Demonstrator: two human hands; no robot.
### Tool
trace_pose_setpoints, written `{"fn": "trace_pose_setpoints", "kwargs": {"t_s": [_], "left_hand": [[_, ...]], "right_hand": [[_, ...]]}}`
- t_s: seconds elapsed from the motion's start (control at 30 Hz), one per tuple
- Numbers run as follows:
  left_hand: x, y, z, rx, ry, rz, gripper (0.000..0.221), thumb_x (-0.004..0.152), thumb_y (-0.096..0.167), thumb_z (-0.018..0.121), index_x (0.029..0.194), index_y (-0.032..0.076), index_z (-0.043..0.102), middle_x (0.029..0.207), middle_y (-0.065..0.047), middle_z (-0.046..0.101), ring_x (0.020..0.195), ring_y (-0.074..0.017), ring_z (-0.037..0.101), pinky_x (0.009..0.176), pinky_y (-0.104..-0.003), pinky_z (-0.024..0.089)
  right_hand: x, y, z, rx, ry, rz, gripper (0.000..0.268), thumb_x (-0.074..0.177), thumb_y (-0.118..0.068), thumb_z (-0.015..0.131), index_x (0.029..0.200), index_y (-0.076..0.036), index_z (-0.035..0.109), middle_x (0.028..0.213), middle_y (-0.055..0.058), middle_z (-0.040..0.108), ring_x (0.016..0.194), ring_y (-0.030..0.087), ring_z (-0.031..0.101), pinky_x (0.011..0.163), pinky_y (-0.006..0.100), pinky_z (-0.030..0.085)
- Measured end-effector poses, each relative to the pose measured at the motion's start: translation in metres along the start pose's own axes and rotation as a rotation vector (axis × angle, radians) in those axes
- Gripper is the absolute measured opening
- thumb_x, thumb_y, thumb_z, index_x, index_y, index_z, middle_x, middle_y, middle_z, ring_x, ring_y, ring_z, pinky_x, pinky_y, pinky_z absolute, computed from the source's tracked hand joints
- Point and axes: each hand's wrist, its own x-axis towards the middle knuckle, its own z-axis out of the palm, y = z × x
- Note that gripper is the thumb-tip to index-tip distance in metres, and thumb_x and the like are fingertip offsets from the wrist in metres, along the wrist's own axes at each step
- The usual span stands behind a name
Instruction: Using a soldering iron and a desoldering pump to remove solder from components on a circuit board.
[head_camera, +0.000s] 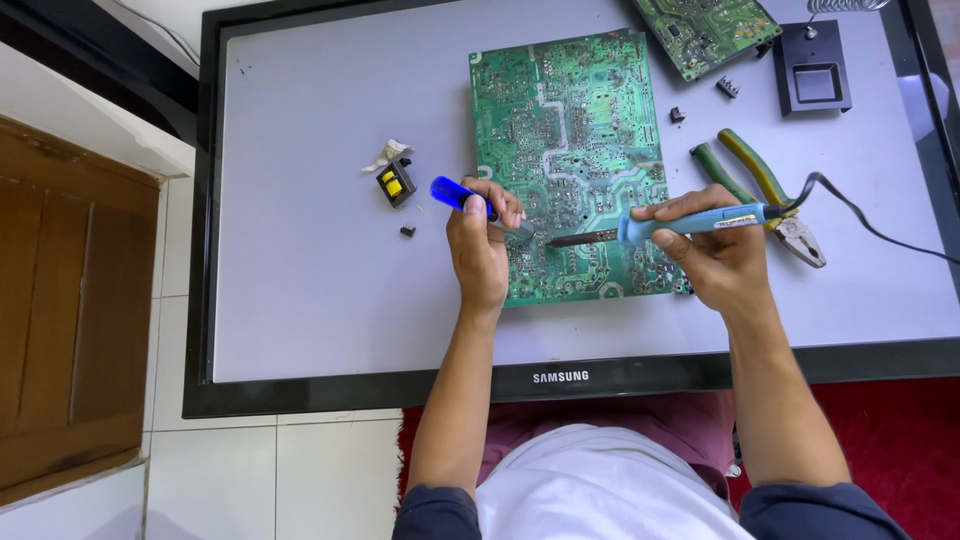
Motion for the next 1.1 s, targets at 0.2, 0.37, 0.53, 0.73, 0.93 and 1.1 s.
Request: {"fn": "trace_pose_setpoints", "kwargs": {"t_s": [0.2, 0.37, 0.53, 0.73, 0.93, 1.1], "left_hand": [[-0.001, -0.005, 0.003, 0.041, -0.033, -0.013, 0.037, 0.114, 0.037, 0.040, 0.092, 0.009, 0.051, 0.073, -0.004, 0.048, 0.072, -0.0150, 0.052, 0.078, -0.033, 0.053], [-0.002, 0.000, 0.004, 0.097, -0.099, -0.040, 0.038, 0.114, 0.040, 0.040, 0.095, 0.010, 0.052, 0.076, -0.003, 0.049, 0.076, -0.0139, 0.052, 0.081, -0.033, 0.053], [-0.006, 0.011, 0.003, 0.071, -0.250, -0.229, 0.035, 0.102, 0.051, 0.066, 0.109, 0.021, 0.050, 0.095, 0.003, 0.046, 0.085, -0.0120, 0.043, 0.074, -0.028, 0.038], [-0.011, 0.000, -0.004, 0.216, -0.266, -0.121, 0.021, 0.111, 0.036, 0.057, 0.111, 0.016, 0.050, 0.096, -0.001, 0.049, 0.085, -0.0155, 0.052, 0.080, -0.032, 0.047], [-0.009, -0.006, -0.010, 0.268, -0.305, -0.110, 0.023, 0.111, 0.037, 0.056, 0.108, 0.015, 0.052, 0.091, 0.000, 0.053, 0.081, -0.0144, 0.051, 0.077, -0.029, 0.047], [-0.006, -0.006, -0.029, 0.079, 0.075, -0.236, 0.029, 0.105, 0.040, 0.069, 0.117, 0.016, 0.058, 0.088, 0.002, 0.060, 0.077, -0.0124, 0.060, 0.073, -0.026, 0.057]], "right_hand": [[-0.011, -0.003, -0.008, -0.047, 0.010, -0.018, 0.015, 0.097, 0.009, 0.070, 0.107, 0.009, 0.059, 0.106, 0.029, 0.074, 0.115, 0.042, 0.076, 0.104, 0.048, 0.060], [-0.011, -0.005, -0.007, -0.054, 0.039, -0.030, 0.016, 0.098, 0.007, 0.071, 0.107, 0.009, 0.058, 0.106, 0.029, 0.074, 0.114, 0.042, 0.076, 0.100, 0.046, 0.061], [-0.010, -0.009, -0.007, -0.019, 0.159, 0.056, 0.019, 0.106, -0.004, 0.069, 0.120, -0.001, 0.058, 0.113, 0.018, 0.069, 0.117, 0.033, 0.077, 0.103, 0.038, 0.067], [-0.009, 0.004, -0.005, 0.098, 0.334, 0.106, 0.021, 0.106, -0.016, 0.074, 0.118, -0.005, 0.061, 0.111, 0.018, 0.074, 0.112, 0.030, 0.079, 0.094, 0.033, 0.066], [-0.011, 0.004, -0.001, 0.082, 0.405, 0.160, 0.017, 0.106, -0.016, 0.075, 0.115, -0.009, 0.062, 0.106, 0.014, 0.075, 0.111, 0.027, 0.080, 0.083, 0.026, 0.058], [-0.012, 0.004, -0.003, 0.122, 0.409, 0.175, 0.013, 0.107, -0.012, 0.072, 0.115, -0.010, 0.062, 0.106, 0.013, 0.076, 0.110, 0.026, 0.080, 0.082, 0.025, 0.055]]}}
